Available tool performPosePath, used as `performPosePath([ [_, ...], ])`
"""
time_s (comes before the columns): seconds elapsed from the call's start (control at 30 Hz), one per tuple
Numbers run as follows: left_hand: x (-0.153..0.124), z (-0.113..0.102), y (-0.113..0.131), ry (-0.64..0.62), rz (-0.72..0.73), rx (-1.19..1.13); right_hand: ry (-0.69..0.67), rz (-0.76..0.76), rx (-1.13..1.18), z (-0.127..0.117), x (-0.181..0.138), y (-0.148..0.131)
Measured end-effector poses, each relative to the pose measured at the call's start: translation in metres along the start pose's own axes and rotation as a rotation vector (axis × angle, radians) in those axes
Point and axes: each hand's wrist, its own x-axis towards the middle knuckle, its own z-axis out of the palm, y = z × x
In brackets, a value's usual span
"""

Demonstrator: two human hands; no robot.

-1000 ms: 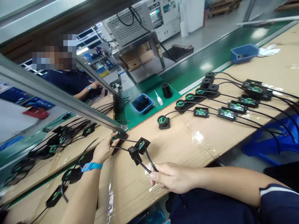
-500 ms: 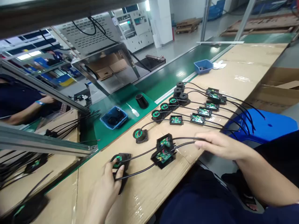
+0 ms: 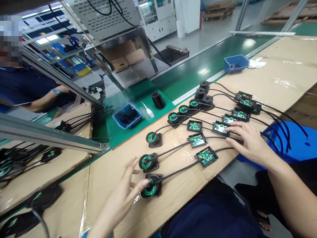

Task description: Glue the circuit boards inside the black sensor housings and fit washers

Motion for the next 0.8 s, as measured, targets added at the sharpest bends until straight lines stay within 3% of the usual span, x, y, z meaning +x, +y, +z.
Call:
performPosePath([
  [0.1, 0.048, -0.034, -0.025, 0.156, -0.039, 0.162, 0.060, -0.108, 0.088, -0.003, 0.026, -0.029],
  [0.2, 0.116, -0.063, -0.048, 0.192, -0.117, 0.303, -0.044, -0.208, 0.180, 0.006, 0.074, -0.073],
  [0.33, 0.197, -0.079, -0.068, 0.125, -0.210, 0.504, -0.200, -0.267, 0.200, 0.037, 0.148, -0.127],
  [0.43, 0.238, -0.076, -0.077, 0.021, -0.264, 0.618, -0.274, -0.246, 0.153, 0.066, 0.198, -0.153],
  [0.63, 0.280, -0.062, -0.088, -0.123, -0.310, 0.696, -0.399, -0.133, 0.073, 0.116, 0.261, -0.180],
  [0.8, 0.271, -0.076, -0.097, -0.056, -0.216, 0.585, -0.473, -0.077, 0.073, 0.147, 0.283, -0.192],
])
